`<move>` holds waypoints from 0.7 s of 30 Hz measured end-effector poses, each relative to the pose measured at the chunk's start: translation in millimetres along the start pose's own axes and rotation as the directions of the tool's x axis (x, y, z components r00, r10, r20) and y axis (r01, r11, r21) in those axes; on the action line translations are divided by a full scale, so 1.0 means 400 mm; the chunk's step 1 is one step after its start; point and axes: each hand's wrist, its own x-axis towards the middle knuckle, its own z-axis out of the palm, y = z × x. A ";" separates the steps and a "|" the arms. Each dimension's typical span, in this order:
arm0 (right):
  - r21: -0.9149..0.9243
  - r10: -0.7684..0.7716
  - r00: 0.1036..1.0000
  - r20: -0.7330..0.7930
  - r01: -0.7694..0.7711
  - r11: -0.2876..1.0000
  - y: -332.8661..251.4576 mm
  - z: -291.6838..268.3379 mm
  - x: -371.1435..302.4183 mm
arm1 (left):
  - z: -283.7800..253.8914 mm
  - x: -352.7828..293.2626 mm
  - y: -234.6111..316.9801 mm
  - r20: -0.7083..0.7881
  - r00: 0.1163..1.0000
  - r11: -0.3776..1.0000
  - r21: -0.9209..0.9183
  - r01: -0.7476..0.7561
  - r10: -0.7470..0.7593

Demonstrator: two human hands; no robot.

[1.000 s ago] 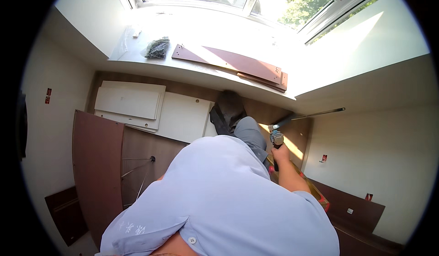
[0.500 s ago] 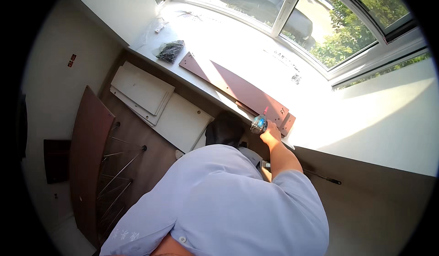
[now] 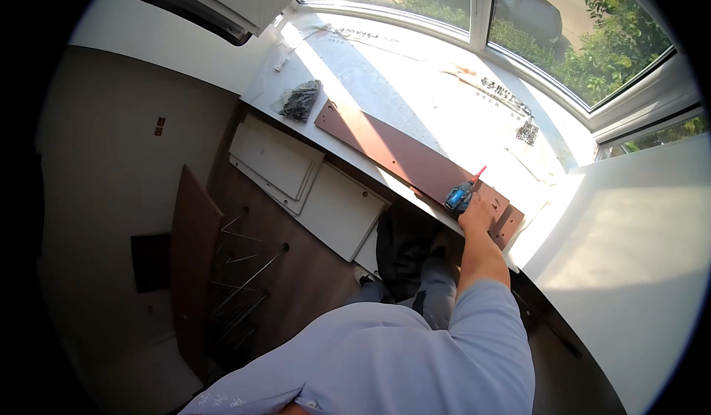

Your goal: The person moves large wooden panels, aligns them, and uses a power drill to drive screws into pre-drilled holes to assemble a furniture unit.

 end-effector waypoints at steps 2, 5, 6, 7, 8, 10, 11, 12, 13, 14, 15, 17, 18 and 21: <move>-0.004 -0.004 1.000 0.017 0.004 1.000 0.025 0.016 0.023 | 0.007 -0.017 0.002 0.006 0.999 0.999 0.015 0.031 -0.031; -0.005 -0.039 0.999 0.008 0.039 0.999 0.049 0.026 0.034 | -0.011 -0.006 0.028 0.001 1.000 0.998 0.047 0.029 -0.029; -0.004 -0.054 0.999 -0.001 0.054 0.999 0.056 0.029 0.030 | -0.009 -0.017 0.032 0.004 0.999 0.998 0.056 0.032 -0.032; -0.008 -0.046 0.999 -0.009 0.046 0.999 0.074 0.040 0.035 | -0.021 -0.005 0.055 0.010 1.000 0.997 0.072 0.014 -0.015; -0.008 -0.050 0.998 -0.035 0.049 0.999 0.082 0.058 0.041 | -0.035 0.010 0.079 0.014 1.000 0.996 0.094 -0.006 0.005; -0.034 -0.073 0.994 -0.082 0.070 0.997 0.100 0.076 0.043 | -0.035 0.031 0.120 0.016 0.999 0.991 0.124 -0.052 0.051; -0.034 -0.049 0.998 -0.040 0.047 0.998 0.099 0.080 0.044 | -0.030 0.044 0.138 0.005 0.997 0.986 0.149 -0.079 0.080; -0.002 -0.033 0.998 -0.046 0.033 0.999 0.099 0.065 0.030 | -0.053 0.075 0.177 0.006 0.992 0.975 0.186 -0.124 0.125; 0.033 -0.021 0.998 -0.055 0.023 0.999 0.088 0.030 0.005 | -0.079 0.108 0.225 -0.013 0.982 0.949 0.258 -0.179 0.188; 0.067 -0.010 0.998 -0.066 0.014 0.998 0.078 0.005 -0.021 | -0.104 0.138 0.282 -0.034 0.970 0.928 0.301 -0.219 0.240; 0.097 -0.087 0.984 -0.155 0.103 0.990 0.079 0.010 -0.041 | -0.125 0.159 0.347 -0.063 0.963 0.918 0.325 -0.229 0.263; 0.249 -0.248 0.948 -0.199 0.294 0.923 0.071 0.032 -0.092 | -0.149 0.229 0.423 -0.132 0.952 0.956 0.136 -0.259 0.277; 0.364 -0.321 0.929 -0.183 0.367 0.856 0.066 0.033 -0.118 | -0.149 0.267 0.498 -0.132 0.941 0.950 0.021 -0.311 0.311; 0.639 -0.470 0.844 0.259 0.215 0.739 -0.020 -0.029 -0.270 | -0.095 0.270 0.769 -0.058 0.916 0.830 -0.405 -0.384 0.396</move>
